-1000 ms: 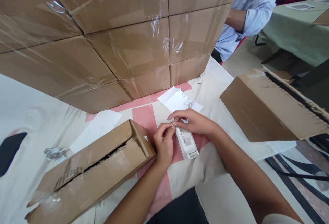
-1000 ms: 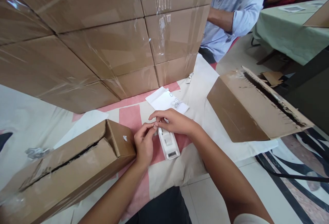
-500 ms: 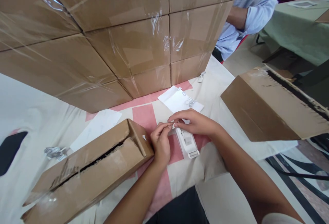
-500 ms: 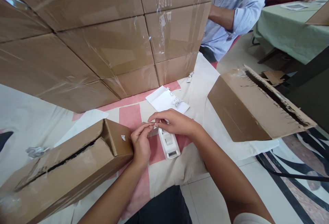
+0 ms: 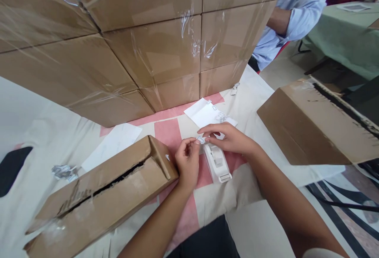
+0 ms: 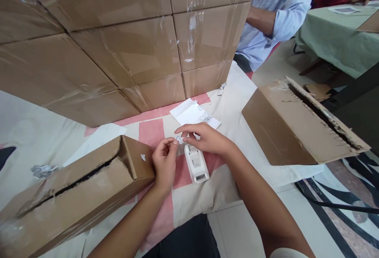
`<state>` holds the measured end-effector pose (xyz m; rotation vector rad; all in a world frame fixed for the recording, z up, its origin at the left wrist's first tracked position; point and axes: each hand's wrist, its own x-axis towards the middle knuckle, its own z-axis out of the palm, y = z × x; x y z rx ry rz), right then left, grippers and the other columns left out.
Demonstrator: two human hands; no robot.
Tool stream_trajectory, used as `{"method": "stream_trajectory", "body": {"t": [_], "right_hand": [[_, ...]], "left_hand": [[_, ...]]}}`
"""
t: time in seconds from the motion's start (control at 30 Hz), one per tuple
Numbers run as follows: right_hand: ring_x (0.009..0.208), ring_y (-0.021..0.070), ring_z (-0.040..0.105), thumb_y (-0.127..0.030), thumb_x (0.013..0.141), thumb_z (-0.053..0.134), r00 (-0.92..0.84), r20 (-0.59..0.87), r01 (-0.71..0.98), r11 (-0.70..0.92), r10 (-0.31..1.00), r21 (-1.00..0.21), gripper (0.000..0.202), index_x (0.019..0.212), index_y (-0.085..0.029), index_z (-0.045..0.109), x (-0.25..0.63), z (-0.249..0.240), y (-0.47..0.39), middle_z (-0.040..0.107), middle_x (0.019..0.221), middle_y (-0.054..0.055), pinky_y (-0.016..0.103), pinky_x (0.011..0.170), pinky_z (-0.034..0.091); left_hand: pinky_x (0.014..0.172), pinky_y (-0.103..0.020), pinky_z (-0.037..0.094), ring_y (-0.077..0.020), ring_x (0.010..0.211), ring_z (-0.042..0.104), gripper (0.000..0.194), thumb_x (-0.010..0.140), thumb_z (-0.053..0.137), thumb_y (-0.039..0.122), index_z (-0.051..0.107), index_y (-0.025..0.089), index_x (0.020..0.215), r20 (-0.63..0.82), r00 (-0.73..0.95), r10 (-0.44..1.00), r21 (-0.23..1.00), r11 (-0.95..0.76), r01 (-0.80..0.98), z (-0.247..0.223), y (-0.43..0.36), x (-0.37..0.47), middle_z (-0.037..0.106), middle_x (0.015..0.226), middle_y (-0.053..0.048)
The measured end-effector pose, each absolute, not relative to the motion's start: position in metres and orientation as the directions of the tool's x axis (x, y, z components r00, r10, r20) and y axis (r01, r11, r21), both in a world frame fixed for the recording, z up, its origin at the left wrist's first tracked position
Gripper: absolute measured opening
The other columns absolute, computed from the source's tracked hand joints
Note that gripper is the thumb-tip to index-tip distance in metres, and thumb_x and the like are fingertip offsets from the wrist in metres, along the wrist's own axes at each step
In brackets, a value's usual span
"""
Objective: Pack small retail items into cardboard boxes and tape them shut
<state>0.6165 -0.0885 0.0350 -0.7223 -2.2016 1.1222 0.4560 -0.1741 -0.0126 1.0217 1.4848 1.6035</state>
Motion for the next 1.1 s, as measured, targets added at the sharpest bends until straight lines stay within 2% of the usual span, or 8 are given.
{"method": "stream_trajectory", "body": {"t": [0.17, 0.27, 0.33, 0.37, 0.5, 0.7, 0.93, 1.1], "right_hand": [[0.078, 0.0154, 0.064, -0.040, 0.091, 0.072, -0.723, 0.109, 0.275, 0.429, 0.682, -0.861, 0.032, 0.117, -0.021, 0.072, 0.618, 0.031, -0.083, 0.077, 0.092, 0.003, 0.028, 0.073, 0.045], [0.078, 0.0158, 0.062, -0.048, 0.079, 0.083, -0.751, 0.050, 0.271, 0.377, 0.658, -0.886, 0.047, 0.115, -0.019, 0.072, 0.620, 0.028, -0.079, 0.075, 0.090, 0.003, 0.027, 0.070, 0.044], [0.075, 0.0151, 0.059, -0.049, 0.072, 0.088, -0.756, 0.068, 0.245, 0.378, 0.651, -0.893, 0.054, 0.114, -0.019, 0.072, 0.620, 0.029, -0.078, 0.073, 0.090, 0.003, 0.027, 0.069, 0.043], [0.075, 0.0147, 0.058, -0.048, 0.073, 0.087, -0.749, 0.094, 0.228, 0.388, 0.656, -0.893, 0.051, 0.112, -0.018, 0.073, 0.619, 0.030, -0.079, 0.073, 0.091, 0.003, 0.027, 0.068, 0.043], [0.078, 0.0152, 0.059, -0.034, 0.094, 0.067, -0.711, 0.216, 0.172, 0.464, 0.669, -0.869, 0.018, 0.094, -0.018, 0.075, 0.614, 0.040, -0.085, 0.070, 0.090, 0.006, 0.028, 0.069, 0.043], [0.073, 0.0136, 0.056, -0.016, 0.091, 0.062, -0.721, 0.185, 0.211, 0.466, 0.667, -0.859, 0.012, 0.082, -0.017, 0.070, 0.610, 0.042, -0.088, 0.066, 0.081, 0.003, 0.026, 0.065, 0.040], [0.069, 0.0123, 0.054, -0.019, 0.092, 0.061, -0.751, 0.152, 0.201, 0.442, 0.642, -0.874, 0.015, 0.081, -0.015, 0.070, 0.608, 0.041, -0.090, 0.064, 0.077, 0.002, 0.025, 0.062, 0.038], [0.071, 0.0137, 0.055, -0.028, 0.097, 0.059, -0.760, 0.099, 0.176, 0.350, 0.643, -0.920, 0.023, 0.081, -0.015, 0.070, 0.607, 0.041, -0.089, 0.063, 0.080, 0.003, 0.027, 0.065, 0.040]], "left_hand": [[0.072, -0.024, 0.049, -0.0138, 0.076, 0.060, 0.020, 0.093, 0.065, 0.039, 0.067, 0.020, 0.086, 0.101, -0.417, 0.903, 0.995, -0.099, 0.027, -0.012, -0.176, 0.456, 0.066, 0.081, 0.000], [0.076, -0.025, 0.049, -0.0147, 0.080, 0.061, 0.021, 0.096, 0.062, 0.039, 0.064, 0.020, 0.088, 0.122, -0.414, 0.902, 0.992, -0.115, 0.044, -0.012, -0.177, 0.456, 0.066, 0.084, 0.000], [0.077, -0.025, 0.049, -0.0151, 0.082, 0.061, 0.020, 0.097, 0.060, 0.039, 0.063, 0.020, 0.089, 0.141, -0.411, 0.901, 0.990, -0.127, 0.060, -0.013, -0.178, 0.456, 0.065, 0.085, -0.001], [0.077, -0.026, 0.048, -0.0153, 0.082, 0.060, 0.020, 0.098, 0.059, 0.038, 0.062, 0.020, 0.089, 0.151, -0.402, 0.903, 0.988, -0.135, 0.069, -0.013, -0.178, 0.456, 0.064, 0.085, -0.001], [0.077, -0.027, 0.047, -0.0155, 0.082, 0.060, 0.020, 0.100, 0.056, 0.035, 0.062, 0.020, 0.089, 0.190, -0.333, 0.923, 0.980, -0.160, 0.116, -0.013, -0.180, 0.458, 0.064, 0.086, -0.002], [0.078, -0.026, 0.047, -0.0153, 0.084, 0.062, 0.017, 0.100, 0.055, 0.033, 0.063, 0.020, 0.091, 0.208, -0.326, 0.922, 0.974, -0.165, 0.153, -0.012, -0.181, 0.459, 0.066, 0.088, -0.002], [0.078, -0.027, 0.049, -0.0155, 0.086, 0.064, 0.017, 0.101, 0.054, 0.033, 0.064, 0.020, 0.095, 0.210, -0.326, 0.922, 0.974, -0.166, 0.157, -0.014, -0.182, 0.458, 0.068, 0.091, -0.003], [0.075, -0.026, 0.049, -0.0145, 0.082, 0.063, 0.015, 0.100, 0.058, 0.035, 0.063, 0.020, 0.100, 0.219, -0.359, 0.907, 0.973, -0.173, 0.155, -0.015, -0.182, 0.459, 0.068, 0.091, -0.002]]}}
